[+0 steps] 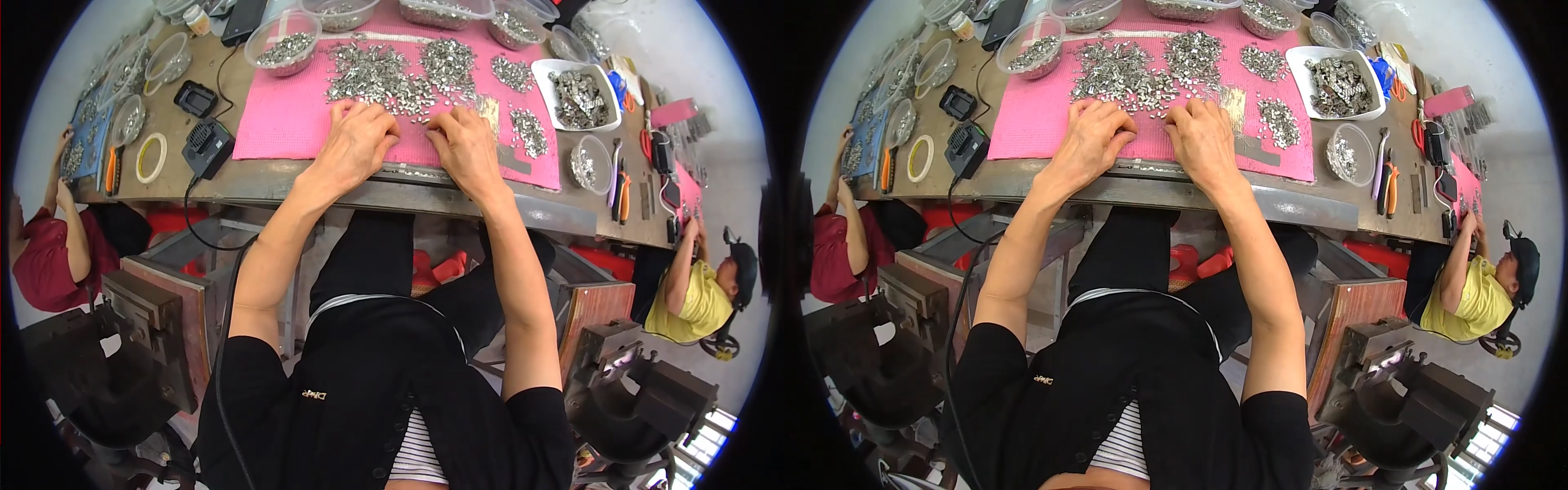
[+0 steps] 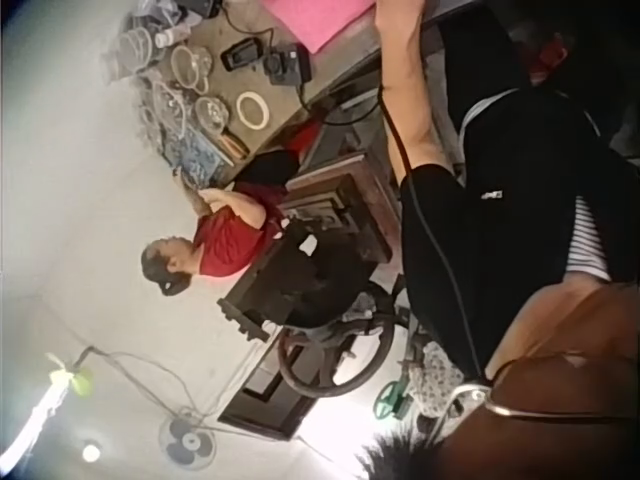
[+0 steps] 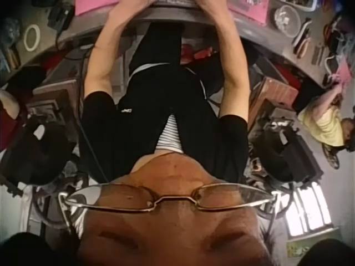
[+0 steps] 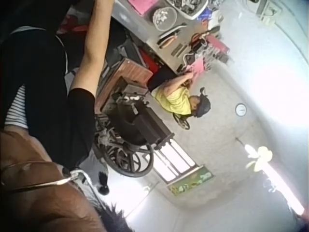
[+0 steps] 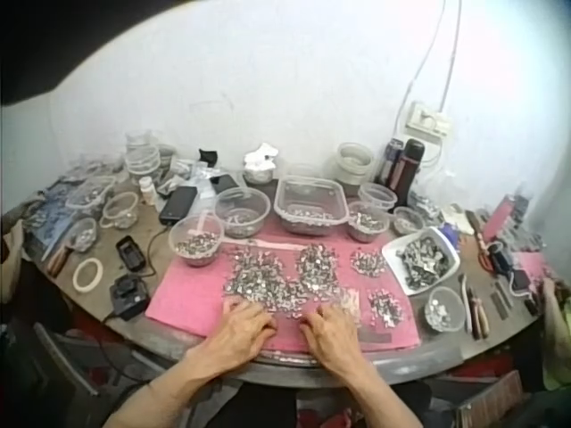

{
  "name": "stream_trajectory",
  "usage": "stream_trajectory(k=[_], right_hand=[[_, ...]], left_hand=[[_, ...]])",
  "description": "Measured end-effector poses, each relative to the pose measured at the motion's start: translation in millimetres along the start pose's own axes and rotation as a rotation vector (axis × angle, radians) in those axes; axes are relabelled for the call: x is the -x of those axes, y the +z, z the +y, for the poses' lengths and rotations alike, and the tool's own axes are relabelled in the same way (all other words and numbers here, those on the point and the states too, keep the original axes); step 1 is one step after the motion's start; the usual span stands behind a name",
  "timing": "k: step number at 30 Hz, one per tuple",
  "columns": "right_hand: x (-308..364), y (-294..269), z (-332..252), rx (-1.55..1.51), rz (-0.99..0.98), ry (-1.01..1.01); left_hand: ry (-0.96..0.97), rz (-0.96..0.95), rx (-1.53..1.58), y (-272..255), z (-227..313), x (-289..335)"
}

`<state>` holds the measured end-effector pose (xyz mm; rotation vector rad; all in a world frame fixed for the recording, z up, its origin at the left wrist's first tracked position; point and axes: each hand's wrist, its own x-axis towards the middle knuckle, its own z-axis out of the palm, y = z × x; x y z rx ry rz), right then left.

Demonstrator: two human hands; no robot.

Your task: The recorder is picking up small metal components from containers and placing them into a jig, then using a manual press machine to secure them.

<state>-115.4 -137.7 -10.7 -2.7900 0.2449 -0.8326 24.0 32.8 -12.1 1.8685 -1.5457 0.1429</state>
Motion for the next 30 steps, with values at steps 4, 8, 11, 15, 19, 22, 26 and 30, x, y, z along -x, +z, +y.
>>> stream_trajectory(k=[4,8,11,15,19,22,26,30], right_hand=[[3,1,3,-0.069,-0.02,0.041],[7,-8,4,-0.162,-0.061,0.112],[10,-12,2,-0.146,-0.071,0.068],[14,-14,1,-0.182,-0.074,0.061],[14,-17,3,-0.233,-0.105,0.06],[13,-19,2,-0.278,-0.127,0.08],[10,-19,1,-0.382,-0.147,0.206],[13,-18,-3,-0.345,-0.108,0.208]], left_hand=[[-0.133,-0.042,0.257,-9,21,7],[-0.132,0.029,0.326,-4,35,22],[-0.141,0.05,0.41,2,37,28],[-0.14,0.073,0.453,10,37,31],[-0.137,0.082,0.434,12,36,32],[-0.112,0.097,0.4,14,37,32],[-0.052,0.117,0.295,10,41,30],[-0.015,0.126,0.25,8,45,30]])
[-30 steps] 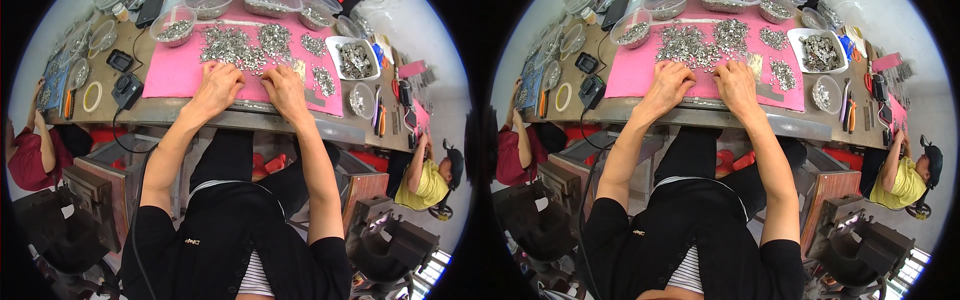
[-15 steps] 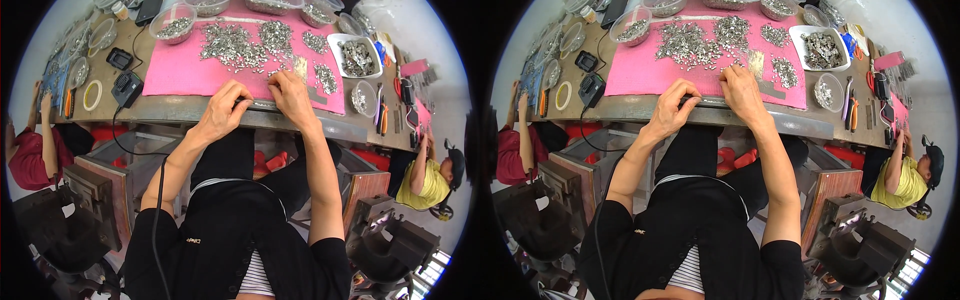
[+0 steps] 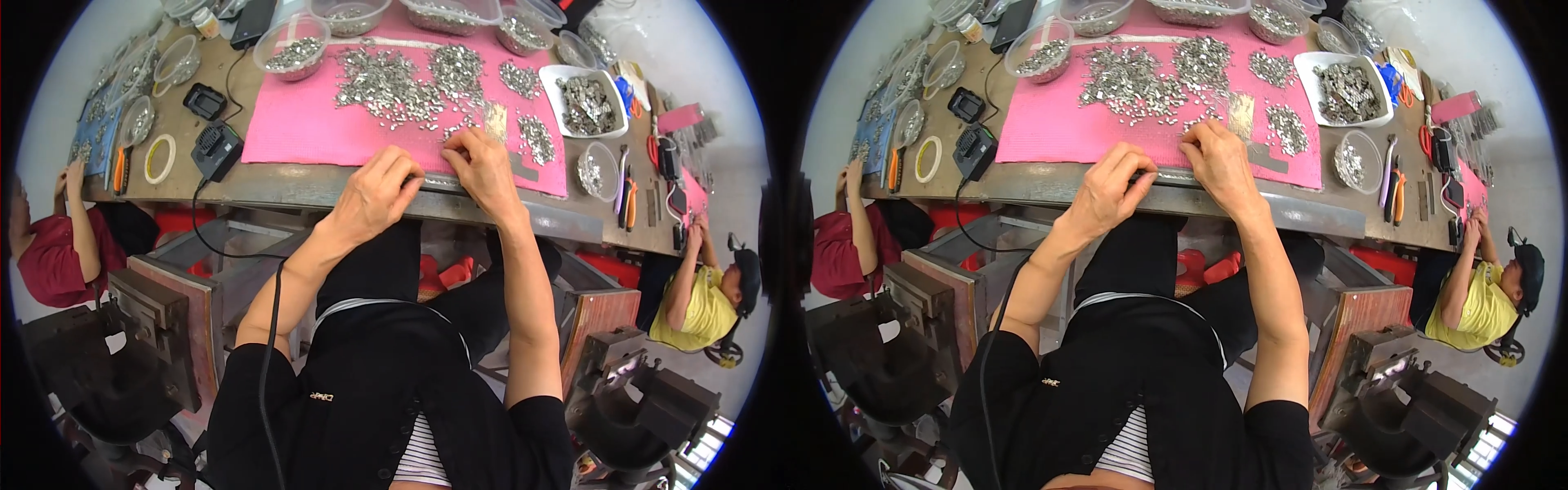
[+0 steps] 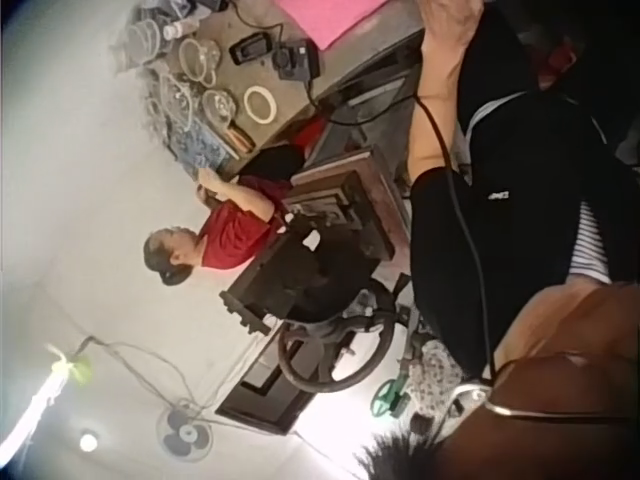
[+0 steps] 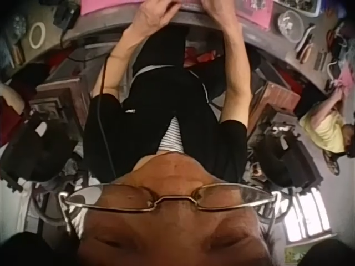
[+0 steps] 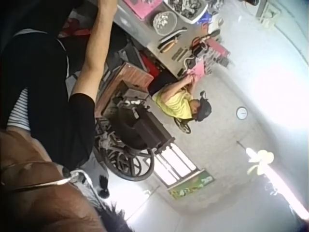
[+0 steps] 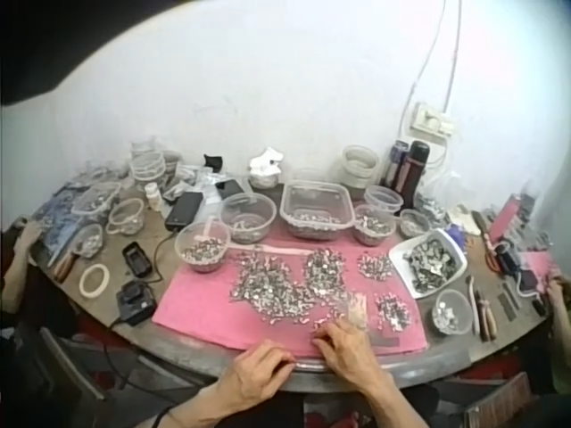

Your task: The recorder is picking up small metal components from containers and placing them into a jig, then using a manual press machine to secure them.

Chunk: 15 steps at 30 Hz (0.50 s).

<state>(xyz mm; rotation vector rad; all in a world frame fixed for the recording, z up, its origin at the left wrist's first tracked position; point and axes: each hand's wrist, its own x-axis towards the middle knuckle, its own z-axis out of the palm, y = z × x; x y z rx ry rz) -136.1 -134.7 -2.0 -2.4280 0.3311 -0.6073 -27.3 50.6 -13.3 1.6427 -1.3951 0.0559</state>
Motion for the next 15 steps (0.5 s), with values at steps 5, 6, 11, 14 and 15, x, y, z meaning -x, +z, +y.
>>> stream_trajectory(k=[5,6,11,14,15], right_hand=[[7,2,0,0.054,0.047,-0.079],[9,2,-1,0.062,0.06,-0.077],[25,1,-25,-0.129,0.057,-0.012],[32,6,-33,-0.156,0.077,-0.055],[33,8,-31,-0.153,0.078,-0.049]], left_hand=[[-0.03,0.041,0.036,4,2,3],[-0.029,0.056,0.054,5,3,3],[-0.088,0.025,0.109,2,-3,4],[-0.118,0.01,0.119,3,-4,6],[-0.088,0.012,0.063,3,-2,5]])
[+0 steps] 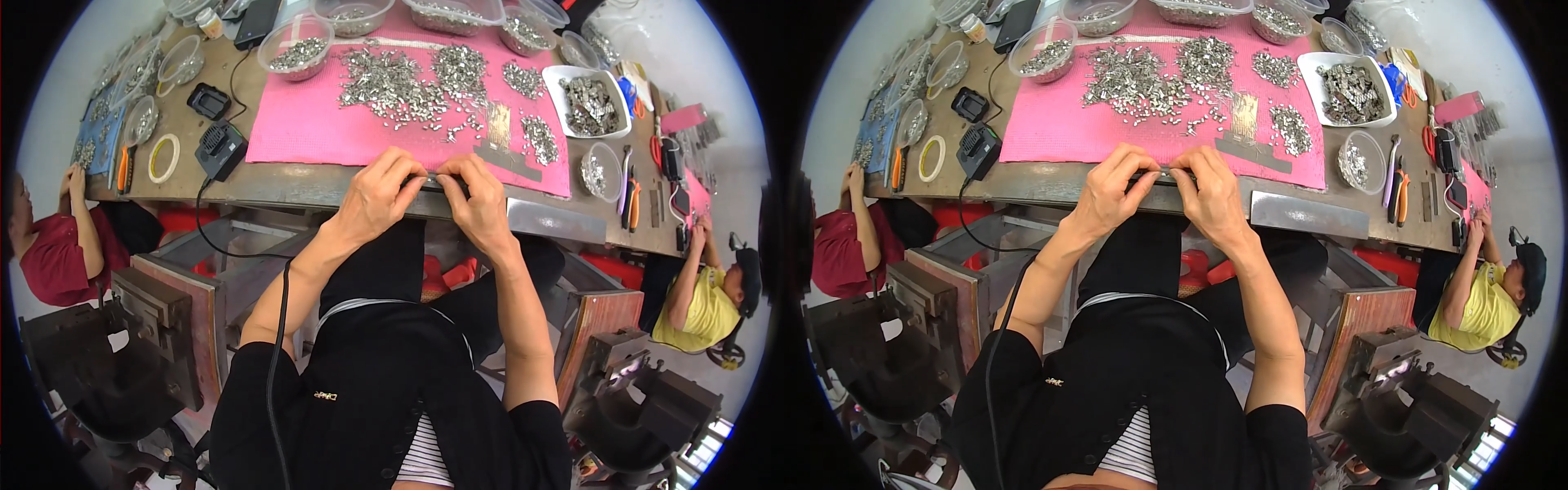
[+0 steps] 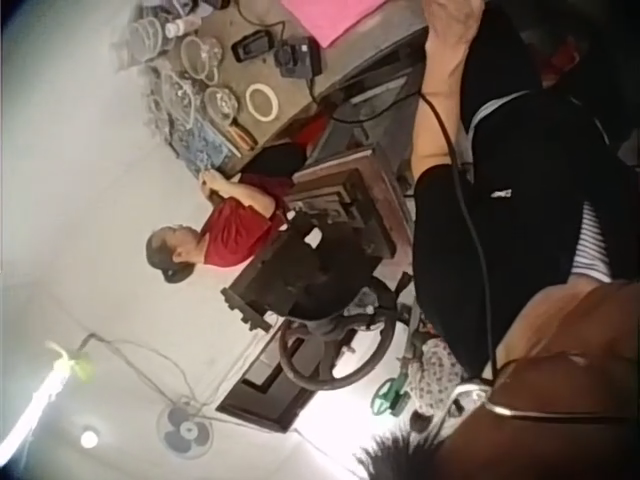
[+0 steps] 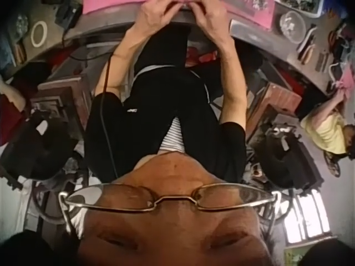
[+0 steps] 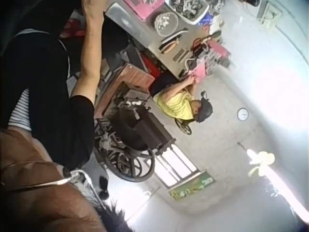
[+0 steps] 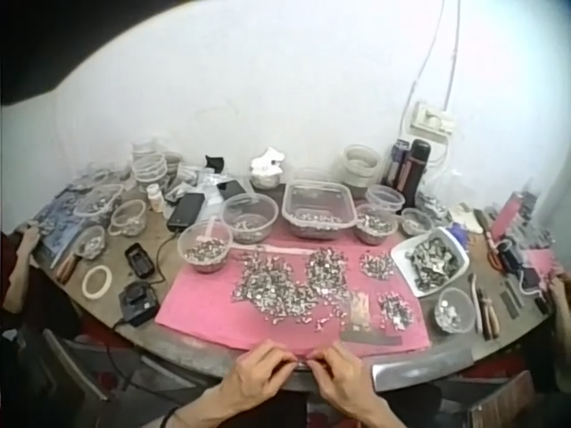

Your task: The recorder is picking up small metal components from containers and placing them into a jig, then using a manual press machine to secure them.

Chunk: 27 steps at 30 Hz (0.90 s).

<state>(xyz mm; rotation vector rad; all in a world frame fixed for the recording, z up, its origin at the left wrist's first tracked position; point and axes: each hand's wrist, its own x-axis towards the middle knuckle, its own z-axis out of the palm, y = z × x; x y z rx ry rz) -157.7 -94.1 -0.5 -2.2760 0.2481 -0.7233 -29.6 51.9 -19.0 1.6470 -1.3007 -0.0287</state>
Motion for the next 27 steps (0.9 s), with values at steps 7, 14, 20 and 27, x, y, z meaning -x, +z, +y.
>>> stream_trajectory(k=[7,14,20,27], right_hand=[[6,10,4,0.137,0.079,-0.154],[7,6,-9,0.329,0.056,-0.26],[-19,-16,20,0.224,-0.013,0.022],[-42,-13,45,0.357,-0.104,-0.13]], left_hand=[[0.086,0.081,-0.047,4,-1,2],[-0.042,0.266,-0.299,-17,-29,-19],[-0.263,0.202,-0.512,-29,-65,-39],[-0.224,0.116,-0.581,-29,-59,-46]])
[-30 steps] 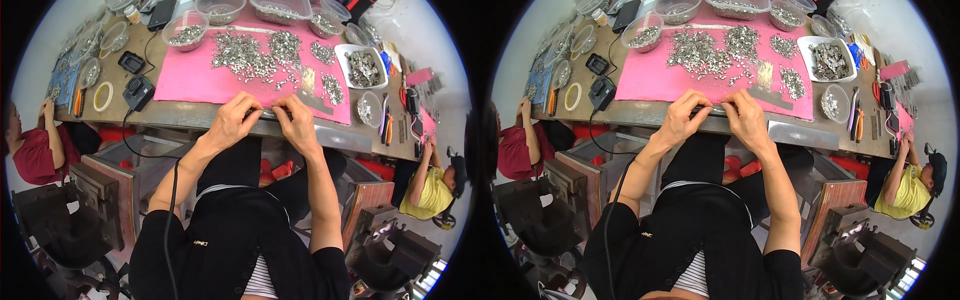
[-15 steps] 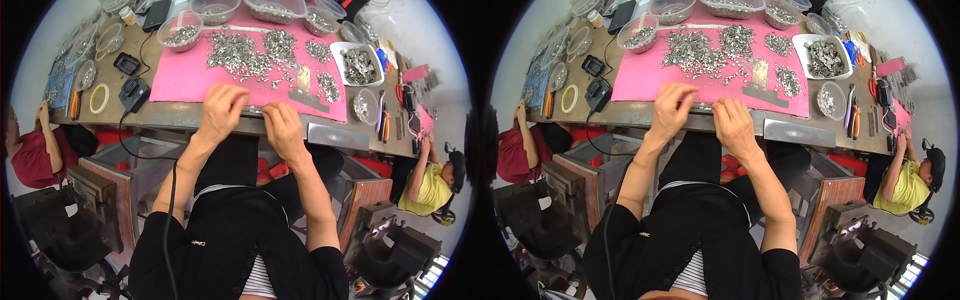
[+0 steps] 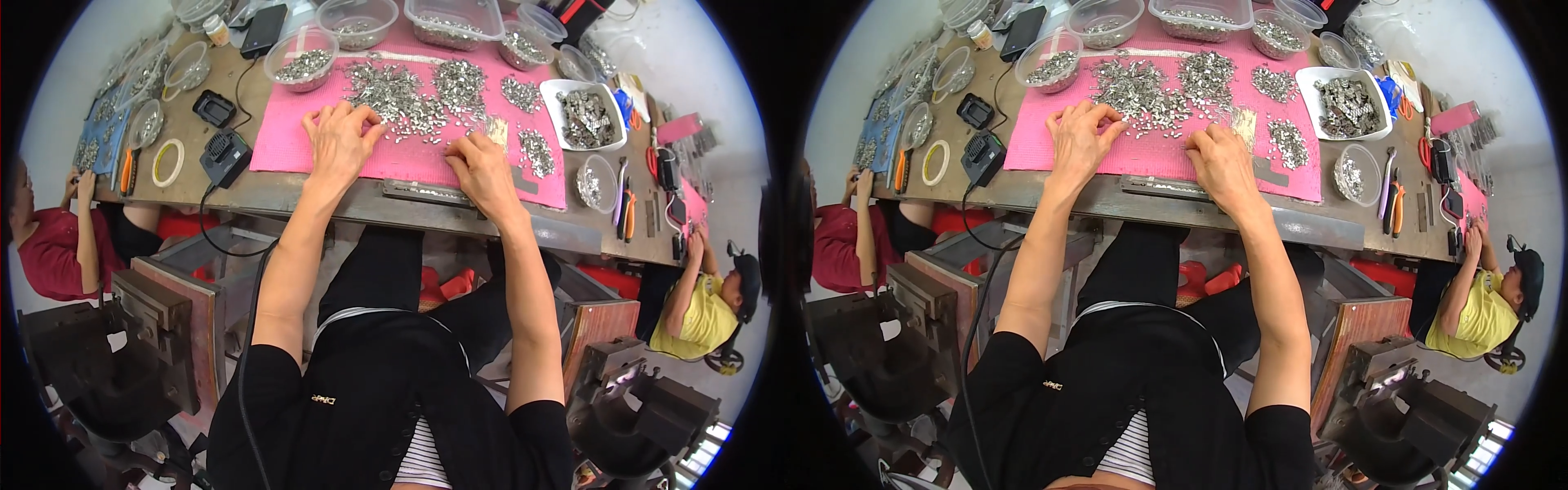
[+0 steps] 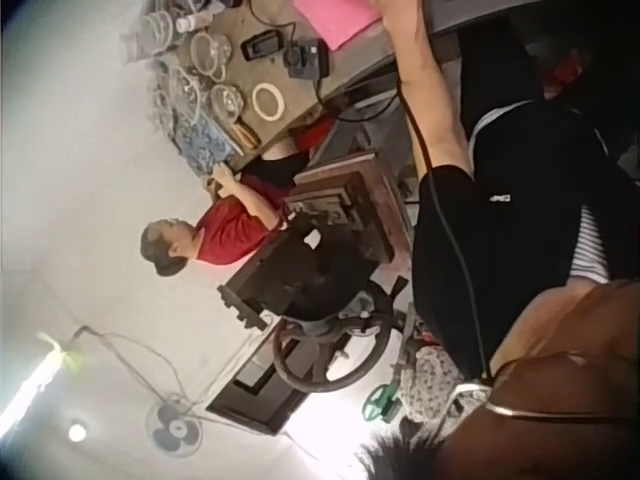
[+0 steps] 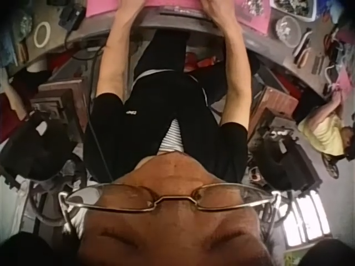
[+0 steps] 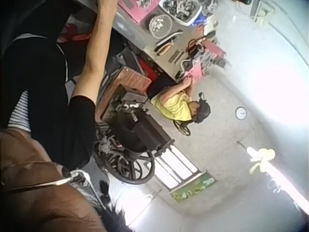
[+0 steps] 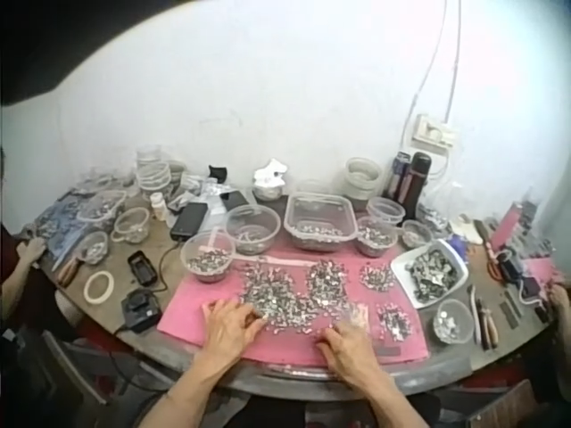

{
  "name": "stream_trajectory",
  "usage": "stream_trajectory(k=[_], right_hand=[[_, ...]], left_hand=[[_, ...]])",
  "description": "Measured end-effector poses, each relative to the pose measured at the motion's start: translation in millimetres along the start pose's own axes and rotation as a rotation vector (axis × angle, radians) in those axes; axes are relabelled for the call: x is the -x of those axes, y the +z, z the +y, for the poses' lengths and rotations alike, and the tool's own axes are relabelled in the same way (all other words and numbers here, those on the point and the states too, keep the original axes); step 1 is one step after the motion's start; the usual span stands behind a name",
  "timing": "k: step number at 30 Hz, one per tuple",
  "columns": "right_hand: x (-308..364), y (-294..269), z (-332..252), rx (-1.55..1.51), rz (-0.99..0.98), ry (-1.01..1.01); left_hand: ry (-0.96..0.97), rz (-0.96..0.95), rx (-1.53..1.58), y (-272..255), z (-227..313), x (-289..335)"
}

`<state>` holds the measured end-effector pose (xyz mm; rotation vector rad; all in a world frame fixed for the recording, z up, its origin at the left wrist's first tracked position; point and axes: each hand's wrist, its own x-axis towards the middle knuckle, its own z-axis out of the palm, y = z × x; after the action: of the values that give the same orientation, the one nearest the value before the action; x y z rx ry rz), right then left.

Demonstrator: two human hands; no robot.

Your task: The recorder is picking up small metal components from containers and placing them into a jig, then using a manual press machine to secure them.

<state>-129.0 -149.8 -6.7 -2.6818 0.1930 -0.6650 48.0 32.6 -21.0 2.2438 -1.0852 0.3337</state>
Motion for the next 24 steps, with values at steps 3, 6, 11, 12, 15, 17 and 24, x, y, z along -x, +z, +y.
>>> stream_trajectory(k=[3,6,11,12,15,17,24], right_hand=[[-1,-4,-1,-0.129,-0.053,0.097],[-2,-7,-2,-0.173,-0.035,0.101],[-2,-2,-1,-0.088,-0.06,0.06],[-2,-2,0,-0.084,-0.076,0.05],[-1,-5,-2,-0.12,-0.094,0.086],[-1,-5,-4,-0.159,-0.097,0.098],[0,-4,-7,-0.111,-0.08,0.055]], left_hand=[[0.009,0.043,0.05,1,-2,2],[0.038,0.016,0.08,2,-4,1],[0.073,0.007,0.097,-1,-6,5],[0.072,0.009,0.095,-3,-7,5],[0.056,-0.031,0.169,-11,-10,8],[-0.038,-0.069,0.22,-17,-10,7],[0.0,-0.004,0.039,-10,4,13]])
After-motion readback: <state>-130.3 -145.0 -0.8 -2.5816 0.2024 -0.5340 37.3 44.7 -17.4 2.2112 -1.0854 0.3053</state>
